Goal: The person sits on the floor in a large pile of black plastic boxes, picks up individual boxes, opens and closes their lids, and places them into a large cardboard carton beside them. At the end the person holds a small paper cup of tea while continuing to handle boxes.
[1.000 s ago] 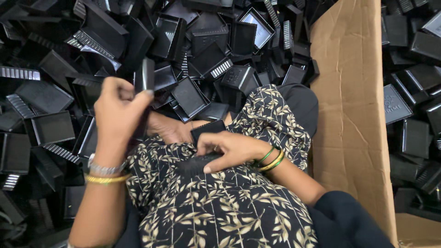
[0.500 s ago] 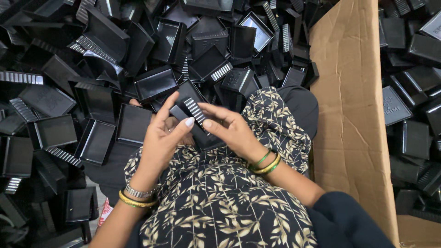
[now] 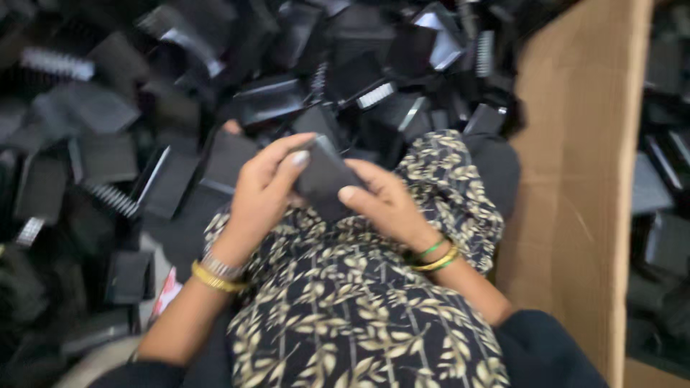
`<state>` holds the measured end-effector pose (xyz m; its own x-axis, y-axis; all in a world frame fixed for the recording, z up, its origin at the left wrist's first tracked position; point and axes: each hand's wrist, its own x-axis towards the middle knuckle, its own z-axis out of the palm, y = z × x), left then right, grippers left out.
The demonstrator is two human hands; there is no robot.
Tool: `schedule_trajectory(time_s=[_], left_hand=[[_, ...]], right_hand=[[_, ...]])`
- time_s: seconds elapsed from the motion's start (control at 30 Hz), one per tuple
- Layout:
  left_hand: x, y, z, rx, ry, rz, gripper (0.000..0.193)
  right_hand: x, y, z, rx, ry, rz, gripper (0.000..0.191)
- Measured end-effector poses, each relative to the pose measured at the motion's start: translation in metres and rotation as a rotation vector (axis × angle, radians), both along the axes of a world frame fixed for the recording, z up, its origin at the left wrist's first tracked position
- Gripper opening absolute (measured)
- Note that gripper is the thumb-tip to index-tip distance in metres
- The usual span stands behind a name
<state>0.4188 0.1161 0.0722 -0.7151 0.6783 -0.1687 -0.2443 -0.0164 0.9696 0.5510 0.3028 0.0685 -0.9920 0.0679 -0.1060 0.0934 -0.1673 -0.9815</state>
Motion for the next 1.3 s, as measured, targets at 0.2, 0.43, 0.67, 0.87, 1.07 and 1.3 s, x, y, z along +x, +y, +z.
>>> schedule_trajectory(time_s=[0.2,0.43,0.67,0.87,1.07,1.3], left_hand=[[0.003,0.018,-0.030,-0.069,-0.026,-0.009,0.049],[-0.009,0.002,-0.046,0.059,0.162,0.178,0.031],[-0.016,0.000,-0.022,-0.005,0.223,0.295,0.024],[-0.040,0.014,0.001,-0.113,0.864,0.397,0.023],[-0.088,0.057,-0.020,-0.307,1.199,0.376,0.048],[-0.108,0.074,-0.052,-0.538,1.275,0.353,0.067]], right_hand=[[0.015,0.077,-0.001,-0.074,-0.216,-0.581,0.018],[0.063,0.172,0.053,-0.240,0.351,-1.154,0.024],[-0.027,0.071,0.012,0.495,0.237,-0.694,0.010],[-0.103,-0.002,-0.013,1.110,0.558,-0.050,0.055],[-0.096,0.003,-0.039,1.347,0.179,0.017,0.028],[-0.029,0.049,-0.031,0.878,-0.066,-0.356,0.022]])
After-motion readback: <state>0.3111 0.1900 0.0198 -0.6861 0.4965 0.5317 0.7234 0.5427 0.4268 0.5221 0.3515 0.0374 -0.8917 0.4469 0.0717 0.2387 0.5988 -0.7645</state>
